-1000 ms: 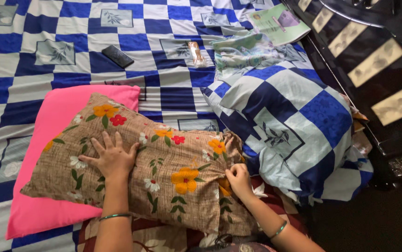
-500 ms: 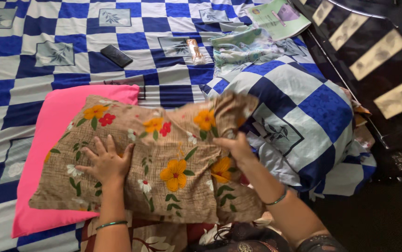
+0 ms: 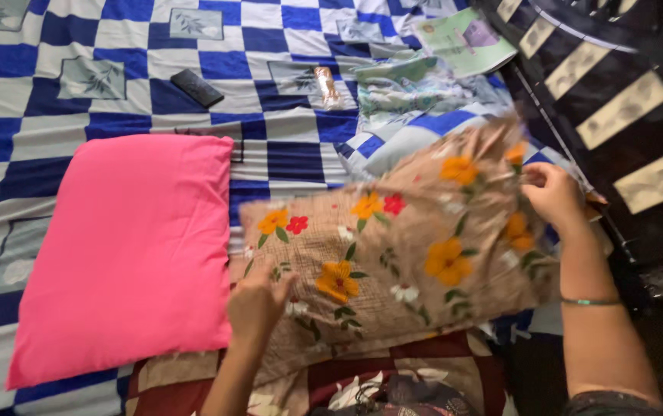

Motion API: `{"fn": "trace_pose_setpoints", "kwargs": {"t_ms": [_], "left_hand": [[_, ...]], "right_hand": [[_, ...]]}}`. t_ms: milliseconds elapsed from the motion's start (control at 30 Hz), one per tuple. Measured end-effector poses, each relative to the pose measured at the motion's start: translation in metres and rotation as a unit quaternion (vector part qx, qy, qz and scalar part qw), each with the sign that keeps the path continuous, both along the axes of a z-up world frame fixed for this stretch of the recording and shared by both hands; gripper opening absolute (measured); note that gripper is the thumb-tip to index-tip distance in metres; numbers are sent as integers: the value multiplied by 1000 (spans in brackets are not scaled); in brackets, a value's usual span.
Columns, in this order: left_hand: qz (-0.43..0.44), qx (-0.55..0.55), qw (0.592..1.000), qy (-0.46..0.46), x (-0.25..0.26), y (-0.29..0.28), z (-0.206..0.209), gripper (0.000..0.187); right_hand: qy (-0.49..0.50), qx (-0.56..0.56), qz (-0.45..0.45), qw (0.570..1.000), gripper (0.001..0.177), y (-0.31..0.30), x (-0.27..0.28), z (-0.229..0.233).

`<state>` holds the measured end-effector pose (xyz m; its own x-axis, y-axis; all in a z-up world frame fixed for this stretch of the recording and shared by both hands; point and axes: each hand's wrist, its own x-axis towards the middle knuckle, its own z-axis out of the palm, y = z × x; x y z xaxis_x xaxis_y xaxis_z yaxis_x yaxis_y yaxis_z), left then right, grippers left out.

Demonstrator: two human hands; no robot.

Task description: The person places a floral pillowcase over a pink pillow on a bed. They adjust the pillowcase, tuck the pillow inside, and smooth the fabric to fit the pillow.

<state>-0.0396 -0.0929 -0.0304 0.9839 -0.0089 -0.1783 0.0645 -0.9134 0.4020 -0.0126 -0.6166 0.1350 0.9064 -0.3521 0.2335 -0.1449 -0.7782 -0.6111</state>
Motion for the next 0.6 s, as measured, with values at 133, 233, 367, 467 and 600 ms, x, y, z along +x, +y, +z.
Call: {"fn": "trace_pose_setpoints", "kwargs": {"t_ms": [133,233,367,467,600], "left_hand": [[-28,-52,974,-218,54,1,-24,91],[-61,6,989,-137,52,-13,-55,85],[-60,-8,994,-87,46,-12,-76,82],[-71,-30,996,-49,52,-2,-89,73],[-81,-71,978,-177,48,19,-139,48]], "right_hand": [[-23,-218,-36,975,46,57,-2,10],[-136,-220,56,964,52,135,-16,11],[-276,-145,172,934,73,228,-17,-21],[-206,-285,186,917,91,291,17,-93],[215,-204,259,919,95,282,37,-180]]}}
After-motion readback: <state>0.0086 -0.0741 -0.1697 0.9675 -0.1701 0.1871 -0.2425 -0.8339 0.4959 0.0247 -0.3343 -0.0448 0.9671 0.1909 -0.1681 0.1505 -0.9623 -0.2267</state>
